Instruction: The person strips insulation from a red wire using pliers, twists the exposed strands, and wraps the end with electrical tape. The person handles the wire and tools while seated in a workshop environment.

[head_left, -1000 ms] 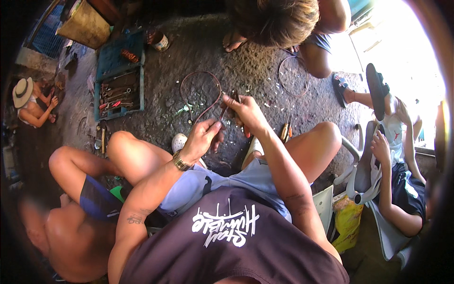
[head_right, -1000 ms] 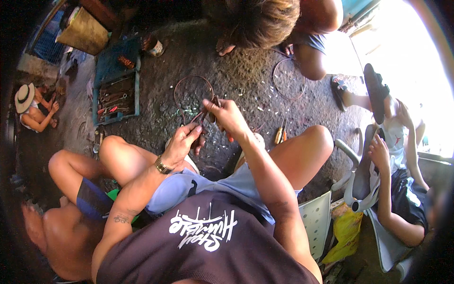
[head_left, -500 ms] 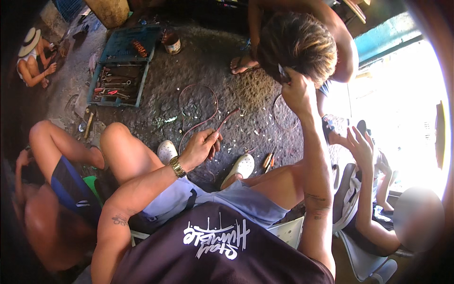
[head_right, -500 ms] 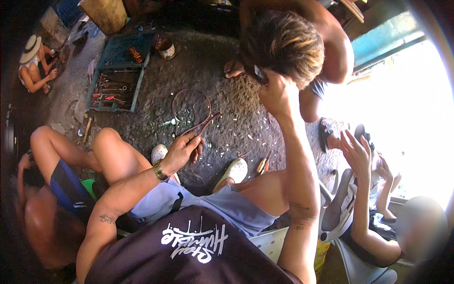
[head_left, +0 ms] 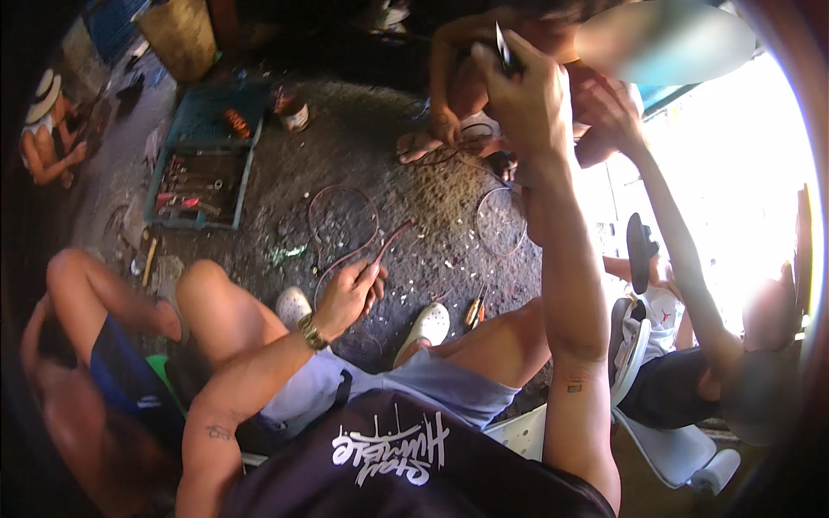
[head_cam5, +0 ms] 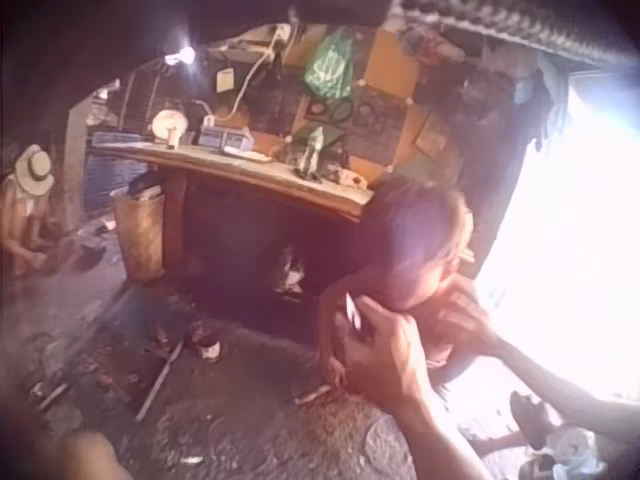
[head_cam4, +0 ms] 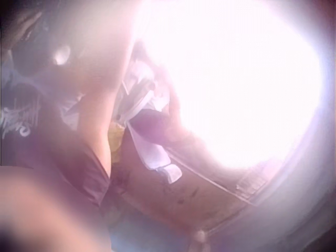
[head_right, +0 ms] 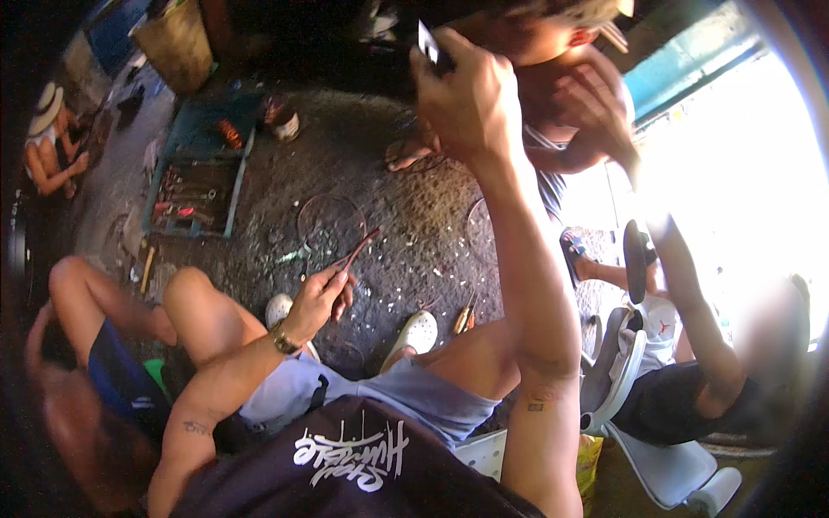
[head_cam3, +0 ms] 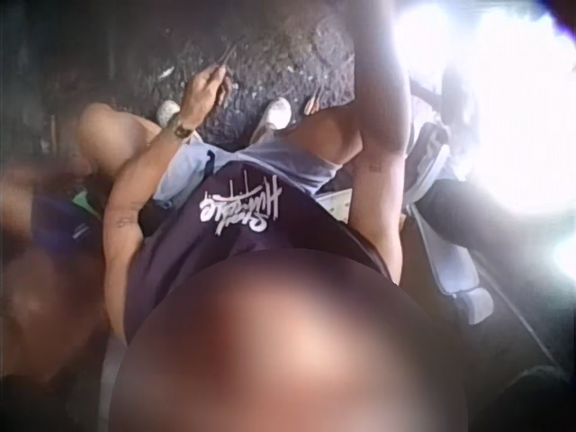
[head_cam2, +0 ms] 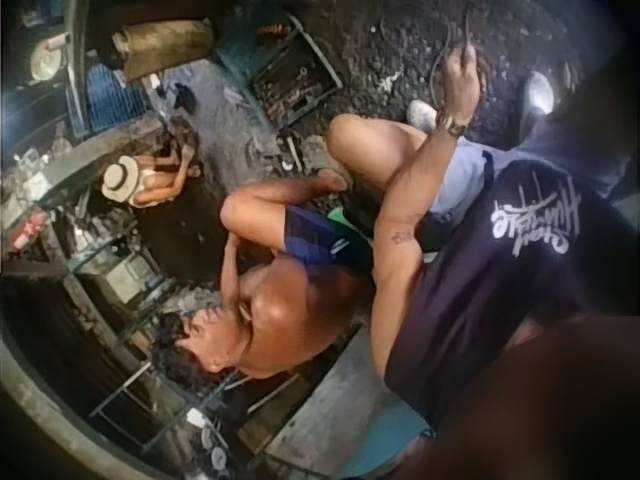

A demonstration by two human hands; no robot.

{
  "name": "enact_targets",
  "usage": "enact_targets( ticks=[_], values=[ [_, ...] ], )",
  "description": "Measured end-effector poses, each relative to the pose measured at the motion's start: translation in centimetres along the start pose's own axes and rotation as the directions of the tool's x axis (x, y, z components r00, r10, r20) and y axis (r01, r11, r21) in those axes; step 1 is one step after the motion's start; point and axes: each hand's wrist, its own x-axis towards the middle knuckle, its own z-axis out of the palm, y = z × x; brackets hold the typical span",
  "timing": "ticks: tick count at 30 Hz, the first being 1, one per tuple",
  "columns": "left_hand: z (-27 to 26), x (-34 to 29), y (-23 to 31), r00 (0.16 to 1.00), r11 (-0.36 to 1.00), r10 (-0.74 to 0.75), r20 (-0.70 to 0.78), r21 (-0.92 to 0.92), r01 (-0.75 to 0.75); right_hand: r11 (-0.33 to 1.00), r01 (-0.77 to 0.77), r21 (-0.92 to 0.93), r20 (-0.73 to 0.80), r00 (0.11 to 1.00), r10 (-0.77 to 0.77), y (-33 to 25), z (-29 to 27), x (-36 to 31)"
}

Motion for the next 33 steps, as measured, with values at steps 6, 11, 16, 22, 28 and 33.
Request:
enact_targets(
  ticks=[6, 11, 16, 22, 28, 33],
  values=[
    [-0.7, -0.1, 1.0, 0.995, 0.993, -0.034, -0.09, -0.115, 0.024, 0.953, -0.279, -0.12, 0.481, 0.824, 0.301, -0.8, 5.0, -13.1],
    [-0.3, -0.2, 1.9, 0.992, 0.99, -0.014, -0.127, -0.139, -0.003, 0.931, -0.362, 0.05, 0.618, 0.743, 0.256, -1.2, 7.0, -19.8],
    [0.4, 0.2, 2.1, 0.986, 0.991, 0.107, -0.129, 0.098, -0.095, 0.913, -0.379, 0.15, 0.666, 0.722, 0.19, -1.6, 7.4, -21.3],
    [0.7, 0.7, 2.4, 0.987, 0.988, 0.118, -0.113, 0.109, -0.106, 0.934, -0.353, 0.058, 0.696, 0.685, 0.215, -1.2, 7.0, -21.5],
    [1.1, 0.3, 2.8, 0.959, 0.852, 0.257, -0.122, 0.498, -0.165, 0.967, -0.254, 0.029, 0.671, 0.721, 0.169, -0.9, 8.1, -21.9],
    [1.6, 0.1, 3.2, 0.917, 0.772, 0.393, -0.072, 0.568, -0.286, 0.962, -0.27, 0.048, 0.669, 0.723, 0.169, -1.3, 8.2, -21.6]
  ],
)
